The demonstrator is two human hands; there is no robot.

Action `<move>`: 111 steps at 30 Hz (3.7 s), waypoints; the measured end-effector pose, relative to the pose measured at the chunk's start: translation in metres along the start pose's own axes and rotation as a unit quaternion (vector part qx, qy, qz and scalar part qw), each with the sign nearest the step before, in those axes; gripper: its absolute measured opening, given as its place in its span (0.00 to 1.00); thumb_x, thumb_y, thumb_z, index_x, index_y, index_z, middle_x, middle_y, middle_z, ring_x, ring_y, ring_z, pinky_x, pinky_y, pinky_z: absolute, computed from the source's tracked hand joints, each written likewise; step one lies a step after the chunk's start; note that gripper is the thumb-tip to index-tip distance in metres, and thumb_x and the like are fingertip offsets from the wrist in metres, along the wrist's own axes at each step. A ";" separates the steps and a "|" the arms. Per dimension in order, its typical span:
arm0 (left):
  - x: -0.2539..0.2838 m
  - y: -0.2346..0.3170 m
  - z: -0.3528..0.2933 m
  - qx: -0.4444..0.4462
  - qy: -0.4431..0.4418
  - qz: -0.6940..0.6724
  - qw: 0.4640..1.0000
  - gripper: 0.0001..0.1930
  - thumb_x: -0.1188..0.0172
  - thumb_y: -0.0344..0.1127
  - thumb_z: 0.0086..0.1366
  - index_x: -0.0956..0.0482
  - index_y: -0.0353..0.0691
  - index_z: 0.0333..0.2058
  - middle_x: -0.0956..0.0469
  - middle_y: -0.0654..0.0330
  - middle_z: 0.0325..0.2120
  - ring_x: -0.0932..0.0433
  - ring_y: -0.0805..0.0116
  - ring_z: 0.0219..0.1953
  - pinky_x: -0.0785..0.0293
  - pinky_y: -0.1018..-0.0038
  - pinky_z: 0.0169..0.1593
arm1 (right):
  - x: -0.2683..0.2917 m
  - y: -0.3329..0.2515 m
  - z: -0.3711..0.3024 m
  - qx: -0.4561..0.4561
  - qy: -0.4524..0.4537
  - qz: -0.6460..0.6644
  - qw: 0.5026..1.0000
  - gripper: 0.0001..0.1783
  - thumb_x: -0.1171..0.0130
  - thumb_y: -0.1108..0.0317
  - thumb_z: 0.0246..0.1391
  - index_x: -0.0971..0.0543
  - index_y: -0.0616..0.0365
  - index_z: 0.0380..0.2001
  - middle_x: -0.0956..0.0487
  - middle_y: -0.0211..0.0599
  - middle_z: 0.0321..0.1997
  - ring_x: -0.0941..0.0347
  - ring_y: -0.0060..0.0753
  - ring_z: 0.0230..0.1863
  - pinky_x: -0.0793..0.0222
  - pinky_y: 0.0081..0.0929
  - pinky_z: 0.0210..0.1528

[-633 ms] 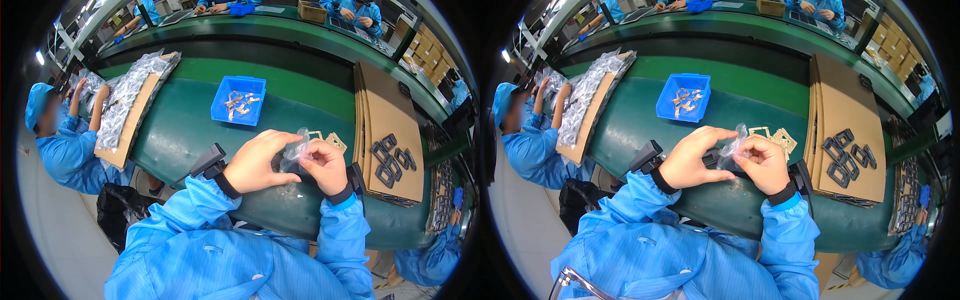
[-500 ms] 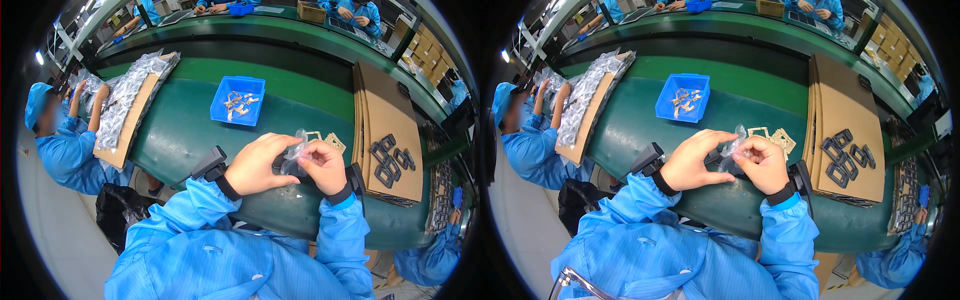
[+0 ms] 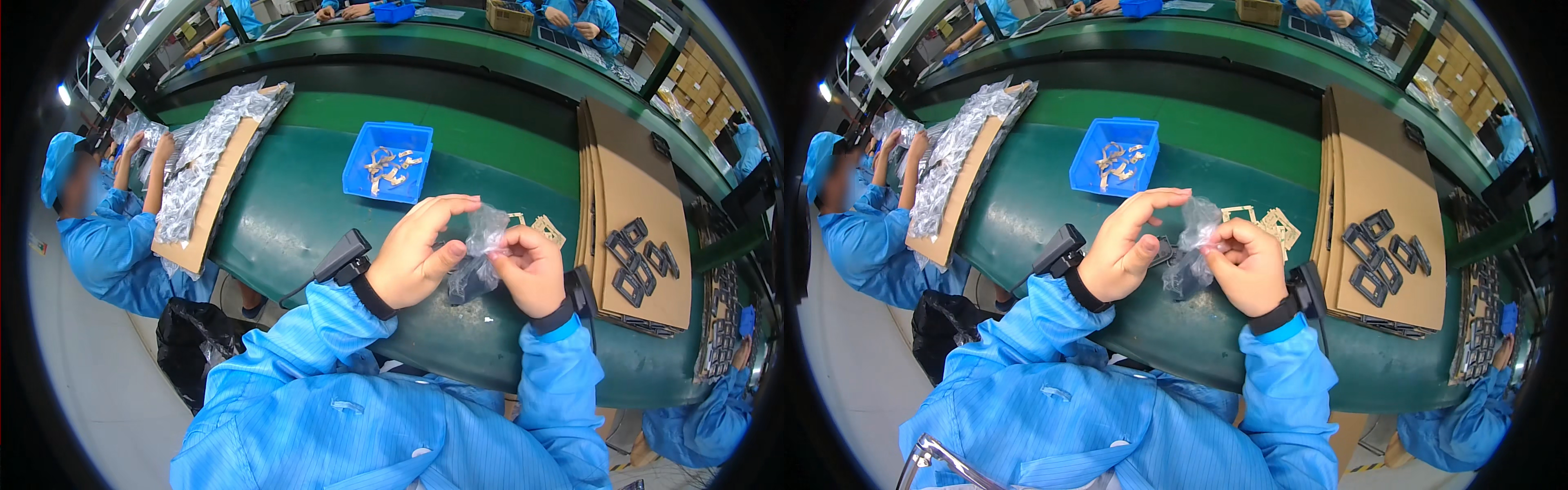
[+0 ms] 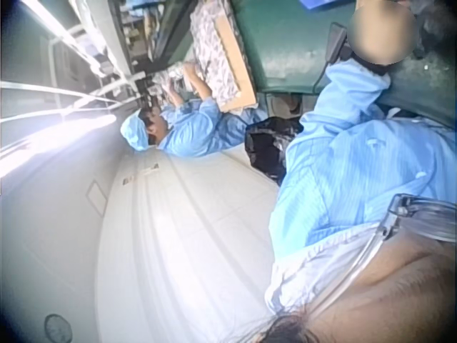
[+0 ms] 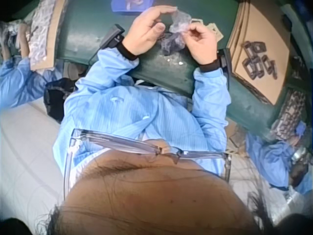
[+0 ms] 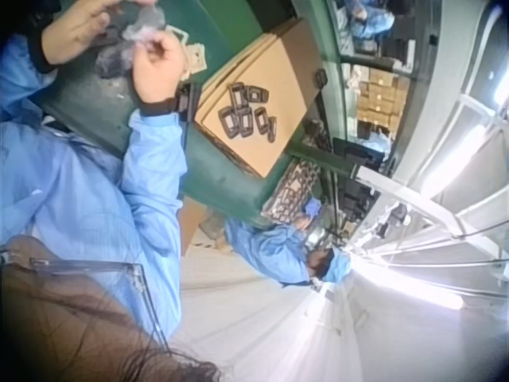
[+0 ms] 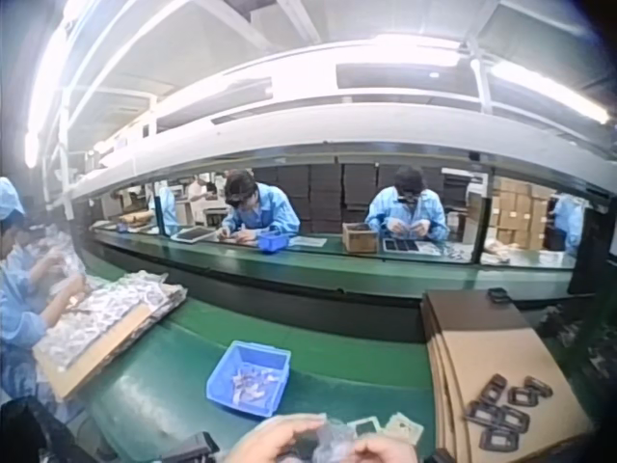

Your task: Assembling small plastic and metal components for electronic device shells in a factory setting.

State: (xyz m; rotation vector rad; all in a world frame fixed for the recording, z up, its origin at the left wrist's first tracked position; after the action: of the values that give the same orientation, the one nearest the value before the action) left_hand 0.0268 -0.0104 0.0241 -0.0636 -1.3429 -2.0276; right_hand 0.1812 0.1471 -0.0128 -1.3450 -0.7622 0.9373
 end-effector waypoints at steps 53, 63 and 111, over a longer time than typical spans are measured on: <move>0.372 -0.096 -0.685 0.706 0.313 0.342 0.535 0.27 0.49 0.57 0.73 0.21 0.45 0.59 0.21 0.51 0.57 0.24 0.53 0.61 0.32 0.68 0.65 | -0.039 0.007 -0.018 0.078 0.001 -0.054 0.996 0.08 0.40 0.85 0.58 0.24 0.61 0.37 0.23 0.34 0.36 0.24 0.22 0.34 0.27 0.19 0.39; 0.378 -0.101 -0.587 0.473 0.561 0.371 0.569 0.24 0.46 0.55 0.74 0.15 0.40 0.50 0.14 0.55 0.42 0.17 0.64 0.46 0.24 0.72 0.50 | -0.045 0.004 -0.016 0.082 -0.006 -0.060 0.995 0.07 0.39 0.85 0.58 0.24 0.63 0.36 0.23 0.32 0.35 0.25 0.19 0.33 0.28 0.17 0.37; 0.364 -0.270 0.067 0.170 0.142 0.679 0.700 0.12 0.39 0.39 0.64 0.13 0.48 0.43 0.15 0.47 0.34 0.15 0.46 0.36 0.20 0.53 0.42 | -0.052 -0.019 -0.009 0.184 0.013 -0.183 0.966 0.05 0.33 0.79 0.46 0.19 0.60 0.28 0.17 0.39 0.27 0.20 0.35 0.27 0.26 0.27 0.30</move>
State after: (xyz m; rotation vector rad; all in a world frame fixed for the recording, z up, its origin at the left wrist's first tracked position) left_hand -0.4241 -0.0826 -0.0139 -0.4186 -0.9039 -0.4787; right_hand 0.1684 0.0968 0.0090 -0.8533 -0.7423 0.7207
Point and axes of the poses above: each hand's wrist, its own z-axis towards the middle knuckle, its own x-axis out of the back of the hand, y = z × x, the point moved 1 cm from there along z, towards the middle knuckle
